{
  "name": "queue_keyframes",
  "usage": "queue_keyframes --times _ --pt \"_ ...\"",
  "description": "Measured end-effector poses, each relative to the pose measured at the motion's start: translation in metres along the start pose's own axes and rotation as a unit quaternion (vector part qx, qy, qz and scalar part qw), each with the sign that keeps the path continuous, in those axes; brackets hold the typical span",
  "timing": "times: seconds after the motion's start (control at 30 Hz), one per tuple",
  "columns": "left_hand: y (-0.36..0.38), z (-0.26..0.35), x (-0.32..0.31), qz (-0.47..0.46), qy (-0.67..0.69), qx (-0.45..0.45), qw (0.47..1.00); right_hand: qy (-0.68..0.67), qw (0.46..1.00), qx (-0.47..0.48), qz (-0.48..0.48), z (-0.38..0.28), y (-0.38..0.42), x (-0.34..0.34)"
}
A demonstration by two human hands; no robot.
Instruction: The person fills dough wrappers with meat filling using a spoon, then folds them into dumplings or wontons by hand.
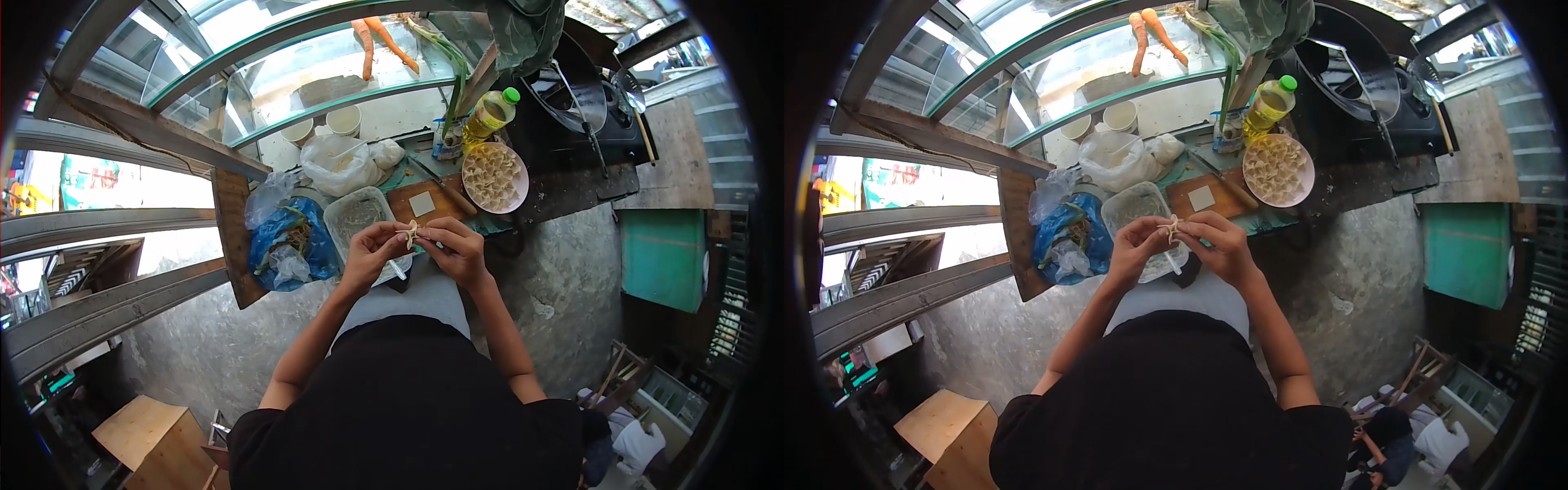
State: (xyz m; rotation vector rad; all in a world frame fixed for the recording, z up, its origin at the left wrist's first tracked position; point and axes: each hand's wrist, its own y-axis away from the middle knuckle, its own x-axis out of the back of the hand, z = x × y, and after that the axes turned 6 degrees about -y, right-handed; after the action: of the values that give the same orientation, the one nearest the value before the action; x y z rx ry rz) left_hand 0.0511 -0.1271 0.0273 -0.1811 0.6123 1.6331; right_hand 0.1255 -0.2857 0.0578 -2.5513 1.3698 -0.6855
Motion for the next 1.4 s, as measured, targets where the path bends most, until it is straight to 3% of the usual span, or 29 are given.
queue_keyframes --times 0.33,0.57,0.7,0.83,0.87,0.93,1.03,1.1,1.2,1.33,1.4 --pt "-0.058 -0.05 -0.112 0.047 0.007 0.014 0.999 -0.023 0.999 0.018 -0.042 0.054 0.011 0.128" --pt "-0.103 -0.083 -0.181 0.022 0.002 0.004 1.0 0.027 0.997 -0.03 -0.069 0.088 0.024 0.214" --pt "-0.138 -0.113 -0.204 0.006 0.047 0.023 0.999 0.063 0.996 -0.012 -0.055 0.128 0.029 0.247" --pt "-0.176 -0.14 -0.212 0.016 -0.017 0.032 0.999 0.1 0.994 -0.008 -0.036 0.171 0.026 0.264" --pt "-0.184 -0.147 -0.211 0.04 -0.116 0.0 0.992 0.13 0.99 0.014 -0.043 0.188 0.026 0.266" --pt "-0.197 -0.167 -0.208 0.129 -0.287 -0.058 0.947 0.166 0.983 0.022 -0.07 0.212 0.023 0.268" --pt "-0.198 -0.177 -0.195 0.192 -0.363 -0.088 0.907 0.204 0.973 0.037 -0.097 0.242 0.02 0.264" --pt "-0.189 -0.174 -0.19 0.208 -0.371 -0.092 0.9 0.228 0.964 0.039 -0.128 0.255 0.021 0.26" --pt "-0.167 -0.157 -0.187 0.225 -0.346 -0.016 0.911 0.23 0.961 0.037 -0.15 0.259 0.021 0.255" --pt "-0.136 -0.159 -0.173 0.26 -0.314 0.02 0.913 0.199 0.972 0.022 -0.127 0.253 0.026 0.249" --pt "-0.123 -0.165 -0.165 0.276 -0.304 0.013 0.912 0.18 0.976 -0.082 -0.089 0.247 0.031 0.245"
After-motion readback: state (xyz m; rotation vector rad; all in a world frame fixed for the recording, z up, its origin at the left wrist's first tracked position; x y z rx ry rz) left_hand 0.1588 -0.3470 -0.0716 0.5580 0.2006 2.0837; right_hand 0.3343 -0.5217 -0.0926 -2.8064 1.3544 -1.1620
